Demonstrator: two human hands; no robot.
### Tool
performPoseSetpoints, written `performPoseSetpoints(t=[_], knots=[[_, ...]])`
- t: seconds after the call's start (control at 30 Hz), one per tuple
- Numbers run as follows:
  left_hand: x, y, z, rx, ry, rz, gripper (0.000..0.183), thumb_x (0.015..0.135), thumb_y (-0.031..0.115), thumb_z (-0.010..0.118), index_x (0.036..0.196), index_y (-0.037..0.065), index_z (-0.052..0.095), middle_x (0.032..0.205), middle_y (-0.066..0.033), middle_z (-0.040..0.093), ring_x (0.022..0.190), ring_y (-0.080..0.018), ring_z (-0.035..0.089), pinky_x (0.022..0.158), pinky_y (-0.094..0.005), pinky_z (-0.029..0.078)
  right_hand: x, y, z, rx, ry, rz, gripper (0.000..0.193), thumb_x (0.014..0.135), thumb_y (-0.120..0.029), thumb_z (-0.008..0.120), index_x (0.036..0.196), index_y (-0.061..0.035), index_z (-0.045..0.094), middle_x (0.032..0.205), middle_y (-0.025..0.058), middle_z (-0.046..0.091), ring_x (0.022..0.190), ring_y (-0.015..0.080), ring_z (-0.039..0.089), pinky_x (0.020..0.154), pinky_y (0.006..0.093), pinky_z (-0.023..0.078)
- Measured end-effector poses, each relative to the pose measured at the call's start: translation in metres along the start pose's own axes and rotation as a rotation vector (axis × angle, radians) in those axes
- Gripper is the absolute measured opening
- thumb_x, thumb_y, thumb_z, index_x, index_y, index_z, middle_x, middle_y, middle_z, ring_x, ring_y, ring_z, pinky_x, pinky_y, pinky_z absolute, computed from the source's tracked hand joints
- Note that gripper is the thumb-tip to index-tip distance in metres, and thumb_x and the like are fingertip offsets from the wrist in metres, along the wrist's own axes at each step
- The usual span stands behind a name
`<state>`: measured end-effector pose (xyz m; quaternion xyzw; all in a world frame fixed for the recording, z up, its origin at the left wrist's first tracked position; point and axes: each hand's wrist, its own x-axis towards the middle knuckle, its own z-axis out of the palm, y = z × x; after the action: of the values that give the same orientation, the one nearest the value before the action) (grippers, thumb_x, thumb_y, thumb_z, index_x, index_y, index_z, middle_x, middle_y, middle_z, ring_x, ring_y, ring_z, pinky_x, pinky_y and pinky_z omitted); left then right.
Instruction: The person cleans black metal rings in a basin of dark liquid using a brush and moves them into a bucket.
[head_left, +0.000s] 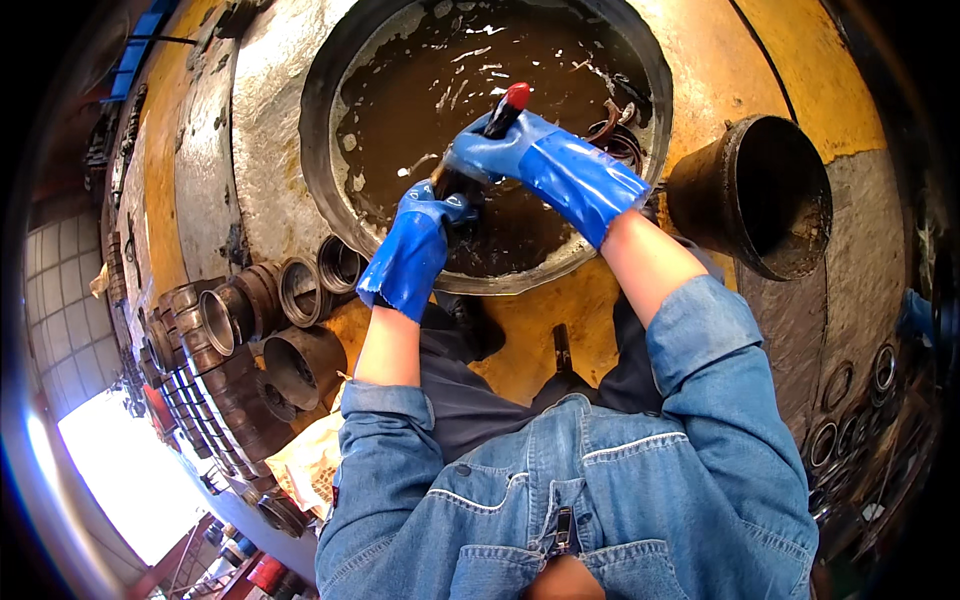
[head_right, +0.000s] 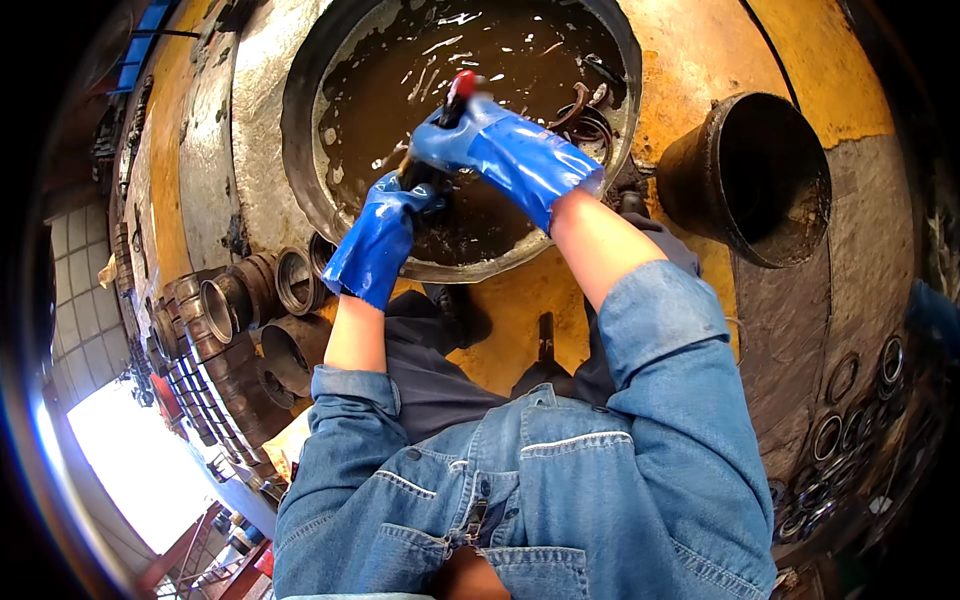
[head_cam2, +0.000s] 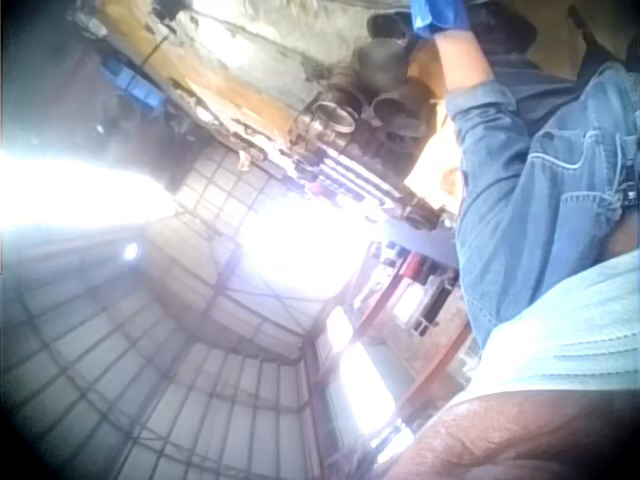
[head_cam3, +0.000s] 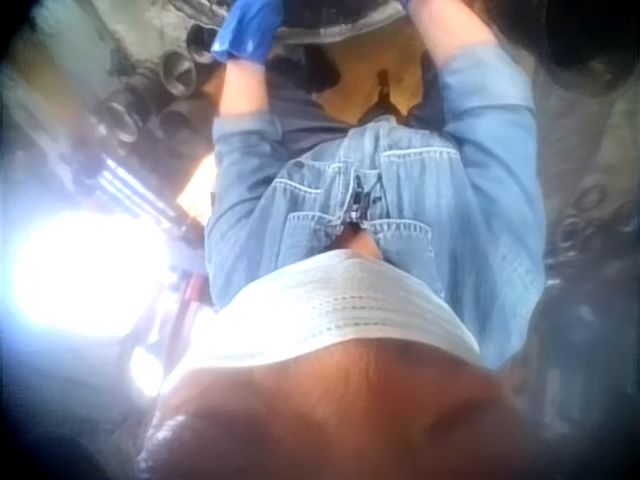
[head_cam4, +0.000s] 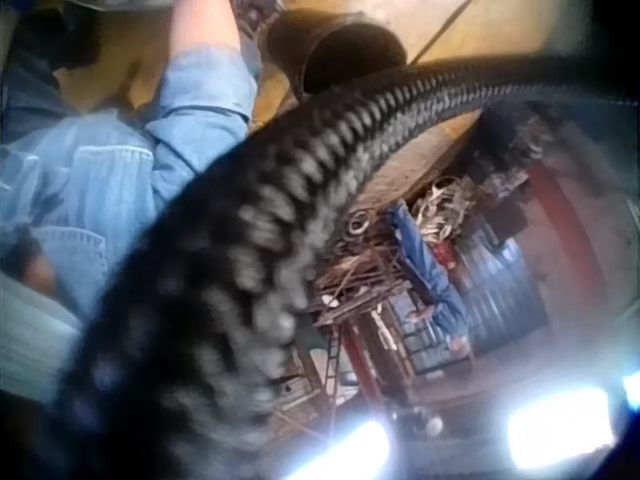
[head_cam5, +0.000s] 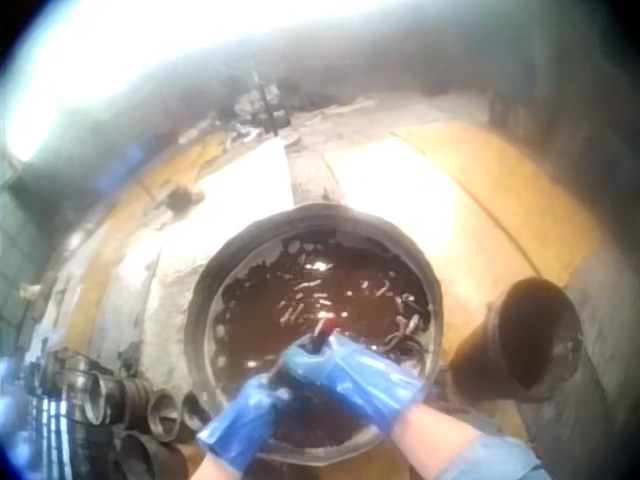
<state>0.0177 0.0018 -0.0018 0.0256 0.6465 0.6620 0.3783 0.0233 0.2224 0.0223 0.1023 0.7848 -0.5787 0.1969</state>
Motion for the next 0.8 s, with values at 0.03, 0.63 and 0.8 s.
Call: performPoseSetpoints(t=[0.03,0.63,0.8], knots=[[-0.002,0.006,0.006,-0.069,-0.004,0.014,0.036,0.091,-0.001,0.063,0.126,-0.007,0.063,0.107,-0.0135,0.073,0.094,-0.0197,0.07,0.087,-0.0305,0.056,0.001,0.002,-0.005,-0.017,0.031,0.027,0.028,0.088,-0.037,0.065,0.091,-0.0122,0.077,0.079,0.0022,0.071,0.072,0.0138,0.062,0.074,0.0297,0.05],[0.002,0.005,-0.001,-0.087,-0.004,-0.082,0.039,0.087,-0.002,0.066,0.125,-0.006,0.065,0.104,-0.0137,0.075,0.084,-0.0195,0.07,0.08,-0.0301,0.056,-0.006,-0.001,-0.012,0.085,0.129,0.144,0.034,0.079,-0.038,0.062,0.08,-0.0054,0.072,0.081,0.0146,0.071,0.08,0.029,0.067,0.078,0.0388,0.052],[-0.002,0.015,0.012,-0.052,0.037,-0.144,0.03,0.089,0.005,0.07,0.118,-0.004,0.068,0.095,-0.0129,0.075,0.075,-0.0165,0.068,0.071,-0.0262,0.054,-0.013,0.017,-0.024,-0.021,0.315,0.263,0.04,0.084,-0.038,0.065,0.1,-0.0026,0.075,0.096,0.0208,0.075,0.095,0.0344,0.072,0.088,0.0404,0.055]])
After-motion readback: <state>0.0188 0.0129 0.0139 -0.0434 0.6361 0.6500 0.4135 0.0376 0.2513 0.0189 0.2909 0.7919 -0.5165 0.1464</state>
